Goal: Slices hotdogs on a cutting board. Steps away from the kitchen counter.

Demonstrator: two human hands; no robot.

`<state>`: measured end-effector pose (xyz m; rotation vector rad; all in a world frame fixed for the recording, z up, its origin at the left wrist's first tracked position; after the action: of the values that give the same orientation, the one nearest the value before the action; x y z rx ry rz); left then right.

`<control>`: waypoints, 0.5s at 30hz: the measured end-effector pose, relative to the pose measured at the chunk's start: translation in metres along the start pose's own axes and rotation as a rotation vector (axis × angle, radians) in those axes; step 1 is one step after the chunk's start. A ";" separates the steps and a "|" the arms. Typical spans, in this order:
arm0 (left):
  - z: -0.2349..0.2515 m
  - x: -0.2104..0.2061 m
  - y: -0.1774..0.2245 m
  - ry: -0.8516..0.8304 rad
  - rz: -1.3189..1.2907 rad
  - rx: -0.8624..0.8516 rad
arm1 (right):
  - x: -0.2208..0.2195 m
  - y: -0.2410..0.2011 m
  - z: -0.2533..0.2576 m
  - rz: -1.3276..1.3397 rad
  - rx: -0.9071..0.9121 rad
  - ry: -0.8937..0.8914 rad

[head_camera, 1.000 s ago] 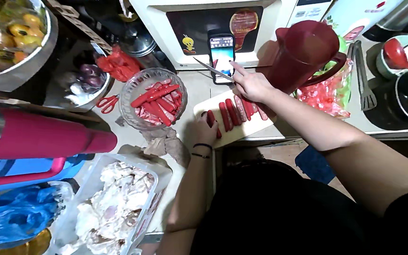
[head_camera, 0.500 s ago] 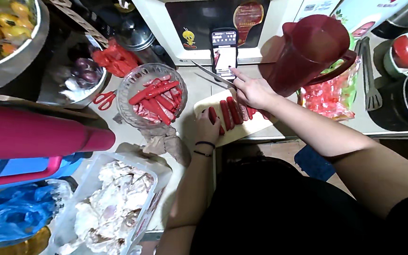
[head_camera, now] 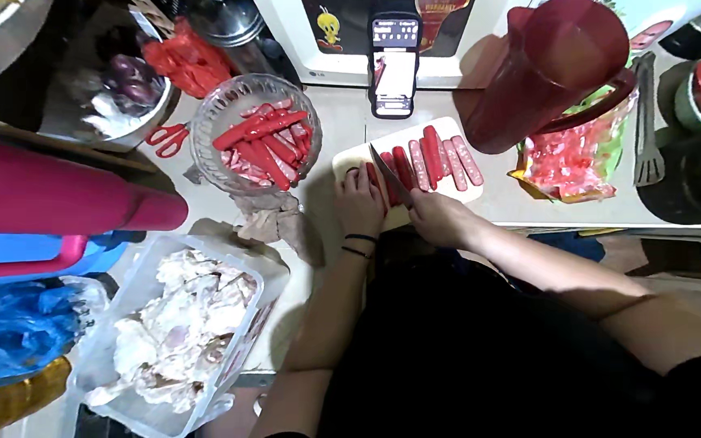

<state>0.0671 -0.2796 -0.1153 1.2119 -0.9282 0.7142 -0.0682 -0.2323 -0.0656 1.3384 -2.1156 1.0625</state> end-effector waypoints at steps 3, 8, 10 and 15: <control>-0.003 -0.005 -0.009 0.033 -0.011 -0.015 | -0.020 0.004 0.000 0.057 -0.031 -0.039; -0.001 -0.013 -0.019 0.093 -0.059 0.016 | -0.023 0.010 0.005 -0.085 -0.051 -0.043; 0.001 -0.015 -0.017 0.075 -0.044 0.037 | -0.018 0.011 0.006 -0.149 -0.070 -0.002; 0.003 -0.016 -0.015 0.063 -0.016 0.046 | -0.013 -0.002 0.002 -0.189 -0.041 0.039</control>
<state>0.0717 -0.2853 -0.1360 1.2290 -0.8530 0.7599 -0.0609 -0.2271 -0.0751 1.4531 -1.9284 0.9549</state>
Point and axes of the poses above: each hand's wrist, its own z-axis towards the middle knuckle, its own x-axis out of the back of the hand, y = z × x, the point moved 7 cm from there along z, towards the middle knuckle, and after that the axes turned 6 degrees about -x, right-handed, at the moved point
